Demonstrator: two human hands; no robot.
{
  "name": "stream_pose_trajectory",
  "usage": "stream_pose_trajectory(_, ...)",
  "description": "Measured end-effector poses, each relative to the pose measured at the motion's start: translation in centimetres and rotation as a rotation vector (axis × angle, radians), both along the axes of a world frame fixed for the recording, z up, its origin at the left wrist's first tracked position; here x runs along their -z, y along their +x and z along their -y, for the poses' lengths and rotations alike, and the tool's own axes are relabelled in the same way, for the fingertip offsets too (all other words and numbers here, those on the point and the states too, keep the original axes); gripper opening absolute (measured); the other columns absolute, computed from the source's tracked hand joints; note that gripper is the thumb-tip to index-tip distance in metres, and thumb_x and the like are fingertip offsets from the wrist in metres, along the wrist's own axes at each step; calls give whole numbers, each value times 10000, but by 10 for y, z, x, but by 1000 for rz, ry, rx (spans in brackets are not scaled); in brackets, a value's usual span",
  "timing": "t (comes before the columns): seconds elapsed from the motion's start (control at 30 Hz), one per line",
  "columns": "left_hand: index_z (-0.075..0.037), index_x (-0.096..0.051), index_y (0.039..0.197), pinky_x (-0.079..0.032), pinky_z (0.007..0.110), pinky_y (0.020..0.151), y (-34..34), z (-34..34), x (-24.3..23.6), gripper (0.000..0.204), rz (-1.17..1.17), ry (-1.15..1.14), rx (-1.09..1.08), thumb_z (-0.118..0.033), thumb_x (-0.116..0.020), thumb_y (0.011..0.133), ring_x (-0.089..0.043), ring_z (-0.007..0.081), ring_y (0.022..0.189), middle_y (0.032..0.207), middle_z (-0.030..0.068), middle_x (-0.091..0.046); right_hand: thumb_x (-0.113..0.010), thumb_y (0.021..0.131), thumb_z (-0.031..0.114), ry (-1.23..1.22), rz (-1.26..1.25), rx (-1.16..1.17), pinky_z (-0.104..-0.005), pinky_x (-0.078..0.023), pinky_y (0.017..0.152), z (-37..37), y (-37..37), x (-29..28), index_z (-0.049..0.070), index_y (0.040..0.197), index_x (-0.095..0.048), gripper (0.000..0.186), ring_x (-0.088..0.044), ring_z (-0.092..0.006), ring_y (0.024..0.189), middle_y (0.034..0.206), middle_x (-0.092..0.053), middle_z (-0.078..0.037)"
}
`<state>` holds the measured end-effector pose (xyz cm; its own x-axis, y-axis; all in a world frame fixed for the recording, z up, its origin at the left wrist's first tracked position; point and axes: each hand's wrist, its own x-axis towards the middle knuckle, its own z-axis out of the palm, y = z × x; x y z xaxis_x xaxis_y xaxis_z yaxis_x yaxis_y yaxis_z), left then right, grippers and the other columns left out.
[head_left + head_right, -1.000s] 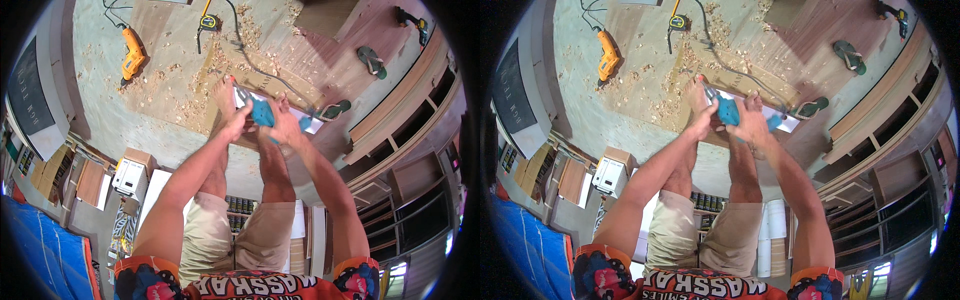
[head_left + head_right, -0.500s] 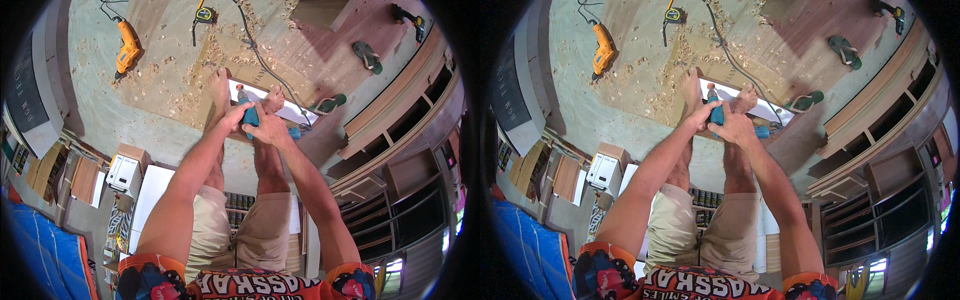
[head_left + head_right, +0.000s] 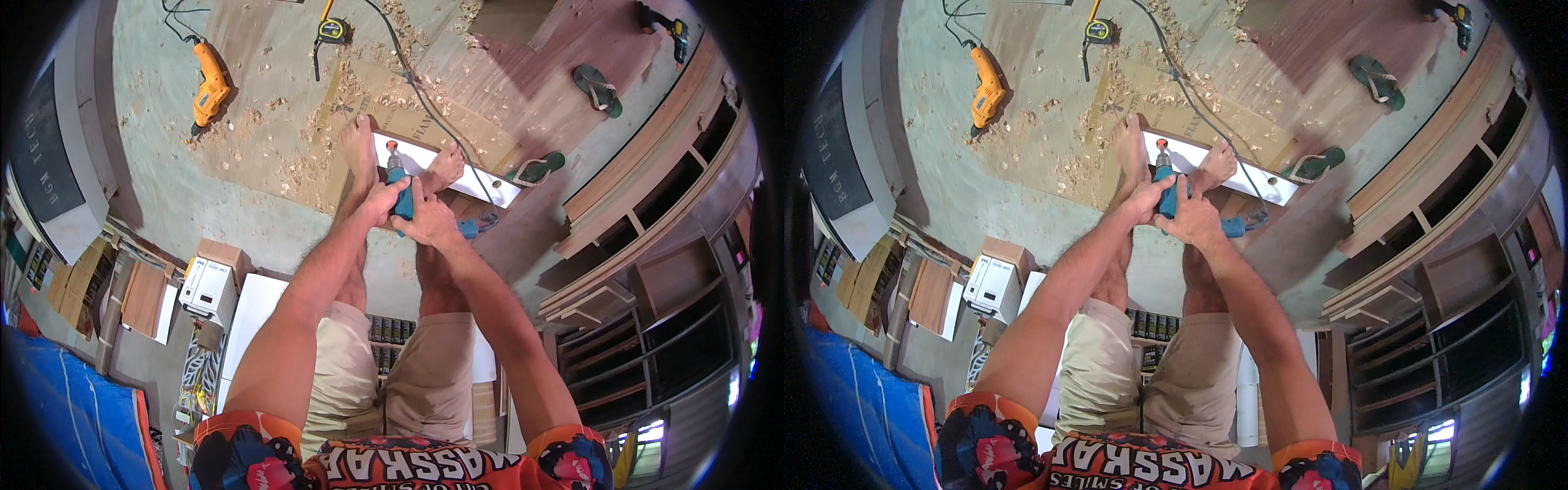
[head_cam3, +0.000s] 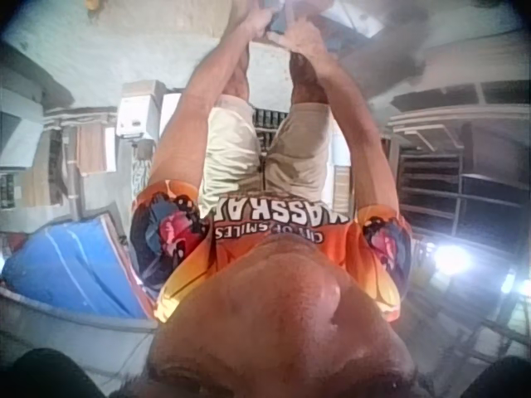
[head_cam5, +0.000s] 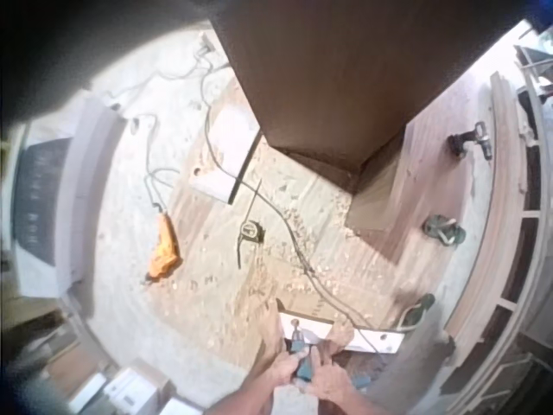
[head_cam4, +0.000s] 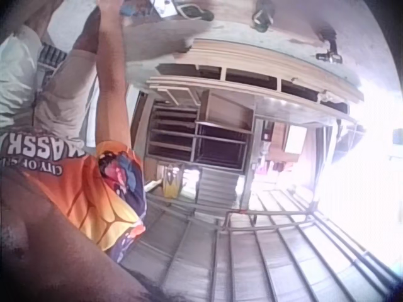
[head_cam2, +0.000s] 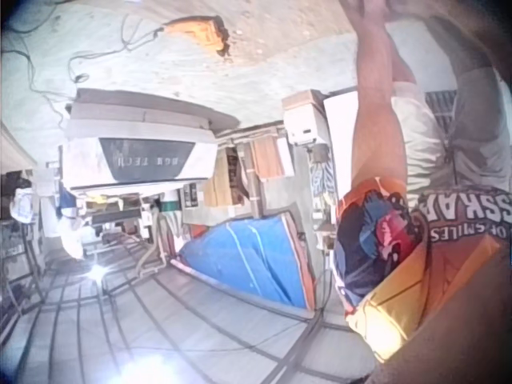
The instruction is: The person drills holes into wood panels using a power drill. They measure the placement with a tape measure and use their hands and feet to hold the panels steady while working on the workshop floor.
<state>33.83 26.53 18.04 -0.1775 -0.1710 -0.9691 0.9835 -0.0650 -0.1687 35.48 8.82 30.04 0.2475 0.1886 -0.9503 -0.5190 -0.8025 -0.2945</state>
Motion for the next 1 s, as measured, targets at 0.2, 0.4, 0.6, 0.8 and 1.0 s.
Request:
stream_pose_trajectory(0.2,20,-524,1516,-641,512,899,15,26,-29,768,20,19,94,-484,-789,1002,-750,307,1097,1343,167,-695,-721,805,741,-24,-63,125,-513,-522,1135,17,-11,14,-54,1722,-130,1350,-629,-502,1361,1530,-548,-397)
stream_pose_trajectory(0.4,-98,-635,1376,-658,473,835,28,14,-26,429,-115,-107,-210,-408,-688,1084,-768,240,983,1165,87,-756,-705,793,833,61,-116,163,-521,-486,1172,8,10,9,-79,1715,-117,1424,-585,-517,1409,1568,-496,-411)
stream_pose_trajectory(0.6,-51,-653,1256,-688,462,819,42,9,-18,343,-141,-98,-105,-350,-689,1091,-780,238,896,1097,91,-765,-884,763,549,3,118,33,-554,-512,1138,-5,-3,-27,-2,1724,-188,1308,-584,-531,1390,1616,-422,-404)
stream_pose_trajectory(0.8,-99,-691,1199,-686,421,784,50,5,2,267,-95,-66,-49,-338,-704,1081,-779,209,825,1008,43,-781,-816,765,172,-156,190,156,-584,-602,943,-21,14,-30,89,1658,-361,1006,-730,-513,1122,1290,-689,-344)
stream_pose_trajectory(1.0,-100,-687,1185,-693,411,766,50,18,-13,223,-184,-183,-157,-267,-745,1049,-790,201,827,1007,34,-786,-788,759,133,-188,117,163,-590,-607,919,-12,11,-19,105,1635,-390,962,-755,-509,1054,1138,-750,-323)
